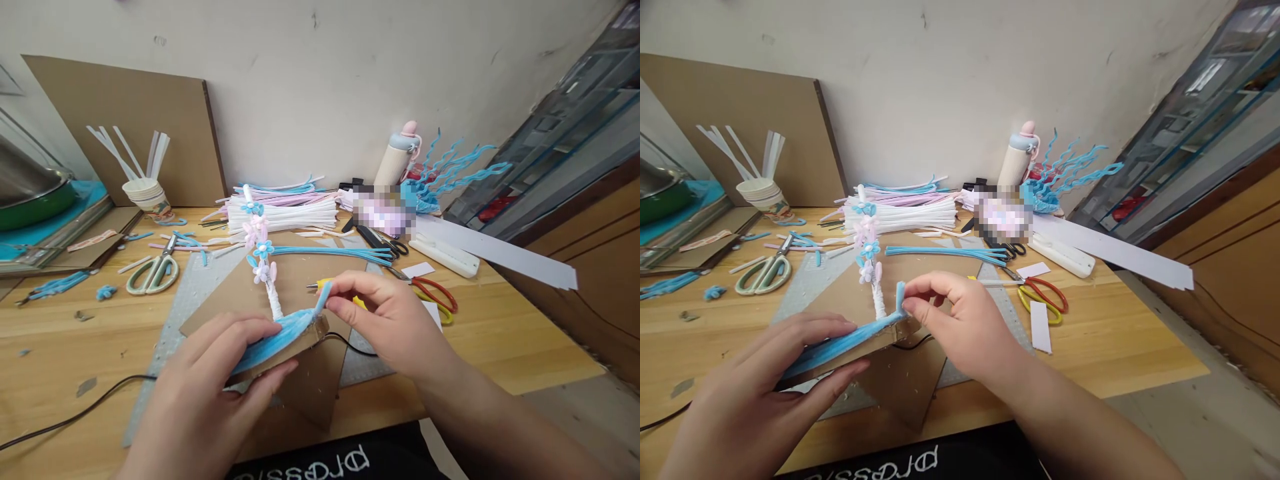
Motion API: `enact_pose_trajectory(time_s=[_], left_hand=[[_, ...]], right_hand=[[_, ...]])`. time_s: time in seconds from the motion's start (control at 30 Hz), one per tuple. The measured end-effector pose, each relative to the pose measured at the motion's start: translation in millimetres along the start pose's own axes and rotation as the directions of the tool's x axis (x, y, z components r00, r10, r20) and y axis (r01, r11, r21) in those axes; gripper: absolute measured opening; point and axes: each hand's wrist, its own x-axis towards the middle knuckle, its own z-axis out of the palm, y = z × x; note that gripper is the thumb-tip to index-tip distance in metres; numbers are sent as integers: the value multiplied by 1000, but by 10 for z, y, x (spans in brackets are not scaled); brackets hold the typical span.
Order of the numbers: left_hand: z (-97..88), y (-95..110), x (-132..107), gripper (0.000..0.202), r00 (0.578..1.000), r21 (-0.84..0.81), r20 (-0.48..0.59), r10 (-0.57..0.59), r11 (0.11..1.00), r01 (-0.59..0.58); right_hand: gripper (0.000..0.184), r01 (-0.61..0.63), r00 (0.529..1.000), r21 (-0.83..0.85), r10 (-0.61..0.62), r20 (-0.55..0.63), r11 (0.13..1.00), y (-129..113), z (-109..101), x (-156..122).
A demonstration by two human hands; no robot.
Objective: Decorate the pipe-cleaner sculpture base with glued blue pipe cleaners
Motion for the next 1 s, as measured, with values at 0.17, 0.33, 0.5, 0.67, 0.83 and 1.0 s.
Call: enact_pose_trajectory(time_s=[0.17, 0.33, 0.5, 0.67, 0.83, 1.0], left_hand=[[20, -15, 0, 18, 1000, -9, -14, -10, 1000, 10], [5, -15, 5, 18, 1000, -18, 0, -3, 1000, 3], [-20, 5, 22, 18, 1000, -13, 7, -7, 1000, 7], [-12, 0, 18, 17, 1000, -25, 6, -7, 1000, 7], [-5, -7, 38, 17, 1000, -23, 7, 8, 1000, -8], [19, -9, 9, 20, 1000, 55, -7, 25, 998, -24]], right_hand=[[7, 77, 996, 0, -77, 39, 997, -15, 9, -39], [10, 196, 977, 15, -196, 86, 981, -32, 8, -66], [9, 192, 979, -7, -191, 75, 981, -35, 24, -85], [10, 203, 978, -38, -200, 67, 978, -46, 30, -94], [10, 256, 966, -69, -252, 61, 964, -54, 34, -106], [11, 371, 928, -127, -365, 69, 920, -59, 38, -135]])
